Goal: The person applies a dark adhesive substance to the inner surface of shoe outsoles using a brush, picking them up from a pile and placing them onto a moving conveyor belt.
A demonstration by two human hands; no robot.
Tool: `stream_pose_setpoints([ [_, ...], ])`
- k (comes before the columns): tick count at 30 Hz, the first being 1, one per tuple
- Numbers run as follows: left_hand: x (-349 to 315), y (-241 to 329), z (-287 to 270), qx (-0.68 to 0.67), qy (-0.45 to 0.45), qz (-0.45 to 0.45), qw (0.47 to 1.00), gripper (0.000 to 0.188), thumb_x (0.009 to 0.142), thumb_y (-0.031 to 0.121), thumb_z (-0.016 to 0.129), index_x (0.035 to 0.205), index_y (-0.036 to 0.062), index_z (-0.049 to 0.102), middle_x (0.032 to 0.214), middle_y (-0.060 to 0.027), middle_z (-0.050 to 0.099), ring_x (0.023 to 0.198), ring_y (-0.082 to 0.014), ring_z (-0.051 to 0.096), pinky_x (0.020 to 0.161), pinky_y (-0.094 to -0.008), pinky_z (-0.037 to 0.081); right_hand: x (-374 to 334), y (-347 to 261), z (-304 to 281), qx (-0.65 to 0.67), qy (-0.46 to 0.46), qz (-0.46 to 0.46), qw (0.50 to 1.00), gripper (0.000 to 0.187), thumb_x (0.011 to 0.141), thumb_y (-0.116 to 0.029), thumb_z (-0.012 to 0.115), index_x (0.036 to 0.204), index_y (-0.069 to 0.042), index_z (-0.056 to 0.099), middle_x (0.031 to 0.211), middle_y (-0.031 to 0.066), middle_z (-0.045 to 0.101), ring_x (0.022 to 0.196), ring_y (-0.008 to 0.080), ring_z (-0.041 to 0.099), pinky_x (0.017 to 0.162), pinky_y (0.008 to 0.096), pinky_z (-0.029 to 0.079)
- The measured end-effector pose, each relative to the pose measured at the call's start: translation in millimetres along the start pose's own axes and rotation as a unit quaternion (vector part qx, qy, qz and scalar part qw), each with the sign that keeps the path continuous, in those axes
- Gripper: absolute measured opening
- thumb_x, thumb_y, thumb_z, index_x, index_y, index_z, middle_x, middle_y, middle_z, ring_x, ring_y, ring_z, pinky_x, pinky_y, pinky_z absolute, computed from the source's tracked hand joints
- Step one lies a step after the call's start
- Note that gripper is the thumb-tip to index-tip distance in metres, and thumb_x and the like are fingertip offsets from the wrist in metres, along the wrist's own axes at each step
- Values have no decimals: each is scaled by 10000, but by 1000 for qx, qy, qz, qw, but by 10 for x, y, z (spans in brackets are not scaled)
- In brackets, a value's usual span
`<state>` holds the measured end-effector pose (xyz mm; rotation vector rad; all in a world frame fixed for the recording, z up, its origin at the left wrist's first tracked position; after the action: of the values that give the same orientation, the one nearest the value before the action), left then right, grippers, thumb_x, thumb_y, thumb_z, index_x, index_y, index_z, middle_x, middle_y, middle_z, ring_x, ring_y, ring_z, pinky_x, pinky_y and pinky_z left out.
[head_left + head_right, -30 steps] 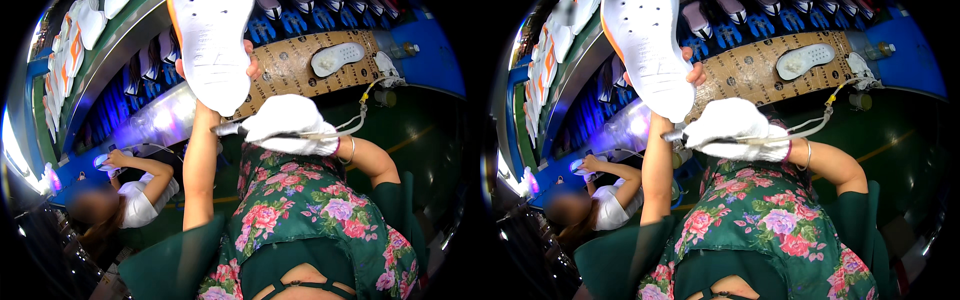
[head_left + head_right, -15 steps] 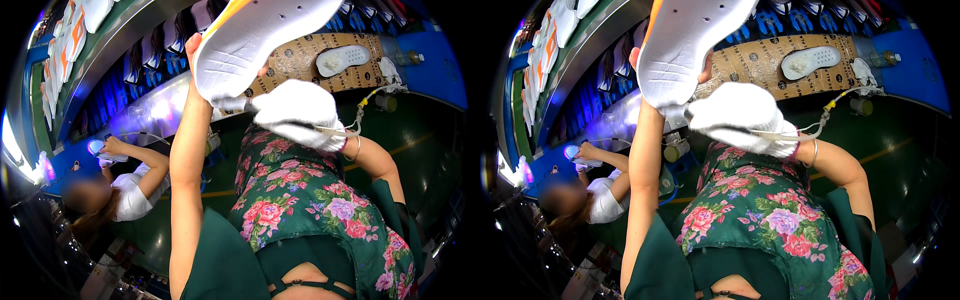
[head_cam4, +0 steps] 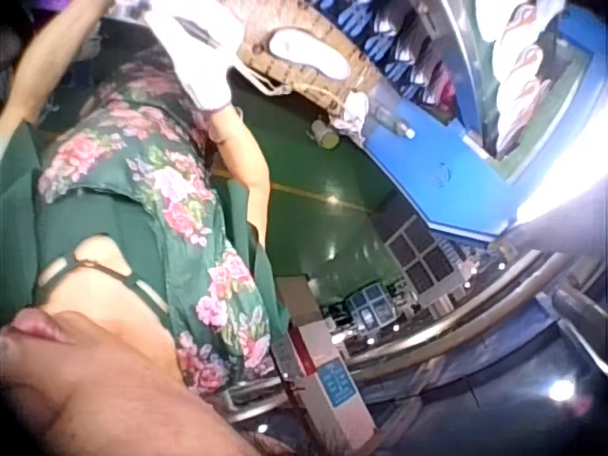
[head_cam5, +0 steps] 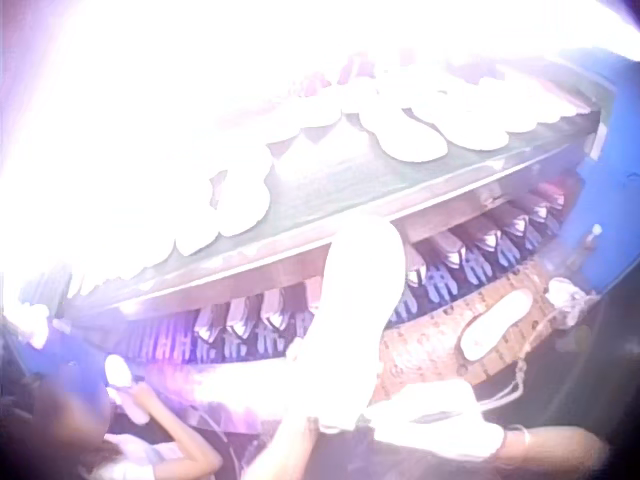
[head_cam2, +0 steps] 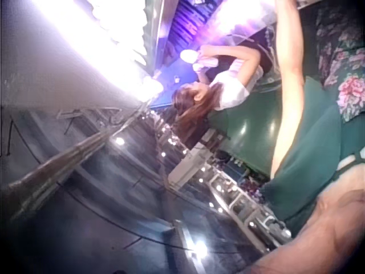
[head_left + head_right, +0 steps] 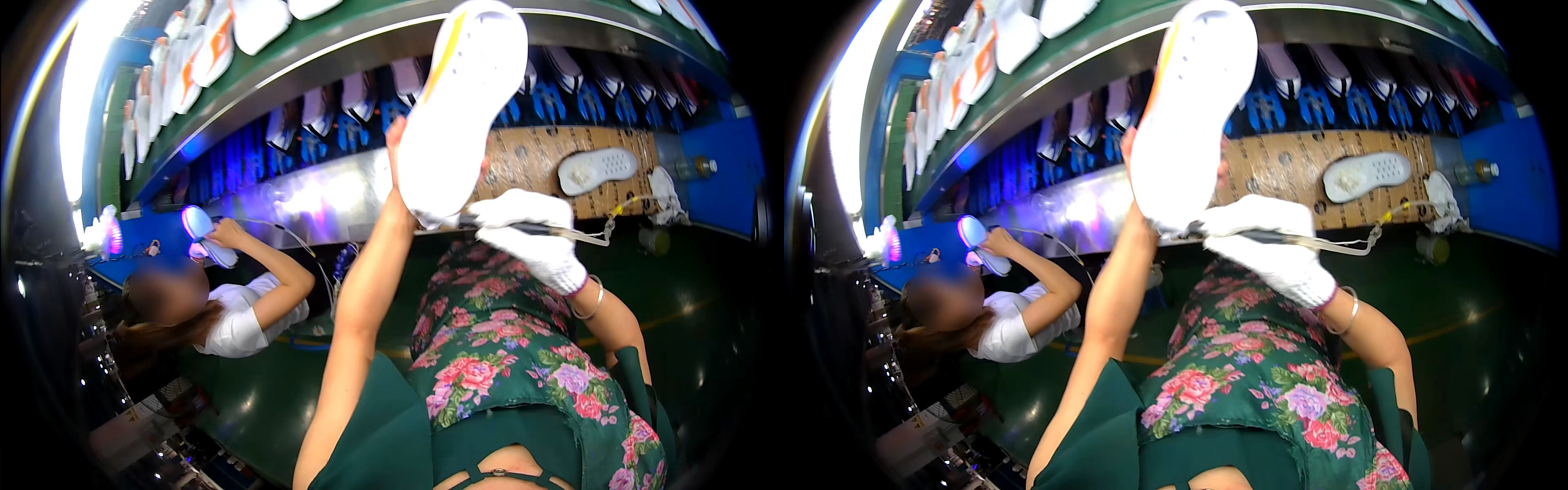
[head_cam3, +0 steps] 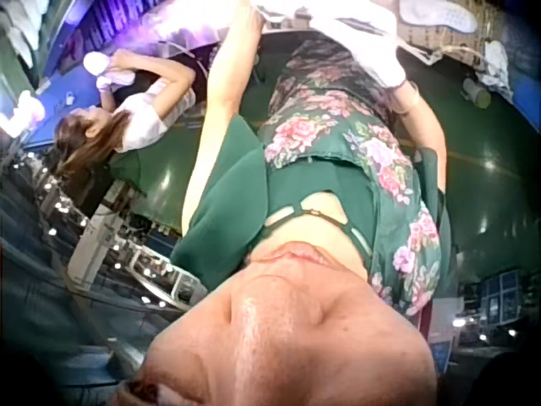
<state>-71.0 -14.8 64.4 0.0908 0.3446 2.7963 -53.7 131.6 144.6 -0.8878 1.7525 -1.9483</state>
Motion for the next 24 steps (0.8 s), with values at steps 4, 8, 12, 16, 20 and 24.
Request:
stream_pose_setpoints([
  [4, -211, -201, -12, 4, 137, 92, 986, 846, 906, 628, 416, 1492, 18, 384, 1294, -259, 598, 991, -431, 678, 843, -521, 590, 345, -458, -384, -259, 51, -155, 952, 238, 811, -6, 761, 1046, -39, 758, 969, 120, 745, 864, 225, 711, 763, 314, 565],
  [8, -261, -504, -182, -29, 119, 33, 992, 1024, 826, 761, 470, 1532, 34, 321, 1383, -289, 518, 1091, -527, 613, 910, -598, 546, 319, -431, -494, -499, 47, -335, 798, 257, 826, -69, 749, 1083, -74, 752, 1051, 115, 725, 920, 259, 698, 799, 338, 564],
  [12, -466, -312, 28, -6, 63, 136, 989, 1189, 723, 857, 573, 1550, 58, 273, 1448, -298, 455, 1183, -535, 554, 920, -683, 504, 239, -450, -512, -150, 25, -157, 976, 188, 768, -42, 799, 950, -21, 762, 940, 121, 742, 808, 246, 704, 740, 342, 552],
  [16, -237, -46, 776, 52, -128, 74, 988, 1211, 681, 626, 837, 1550, 41, 229, 1406, -361, 410, 1107, -515, 596, 812, -654, 565, -157, -131, -1089, 116, 218, 37, 968, 145, 777, 32, 744, 919, 58, 737, 981, 161, 742, 866, 224, 705, 796, 314, 563],
  [20, 574, 491, 1144, 11, -166, 93, 982, 1108, 778, 654, 736, 1571, 90, 205, 1482, -328, 316, 1212, -522, 520, 947, -596, 552, -250, 73, -1071, 37, 252, 43, 966, 189, 820, 8, 763, 1007, 32, 754, 1016, 125, 754, 872, 148, 708, 784, 248, 560],
  [24, 1390, 704, 875, -264, 39, 85, 960, 857, 987, 637, 428, 1568, 56, 188, 1527, -318, 260, 1399, -511, 287, 1125, -558, 420, -383, 512, -855, 8, 218, 110, 970, 175, 822, -26, 779, 995, -1, 771, 976, 99, 763, 835, 112, 694, 754, 243, 557],
])
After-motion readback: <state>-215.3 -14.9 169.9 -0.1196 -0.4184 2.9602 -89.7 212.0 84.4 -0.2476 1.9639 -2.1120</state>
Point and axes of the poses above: each hand's wrist, its own x-axis towards the middle knuckle, its own z-axis out of the palm, y = z × x, the point moved 8 cm from there along x, towards the middle knuckle
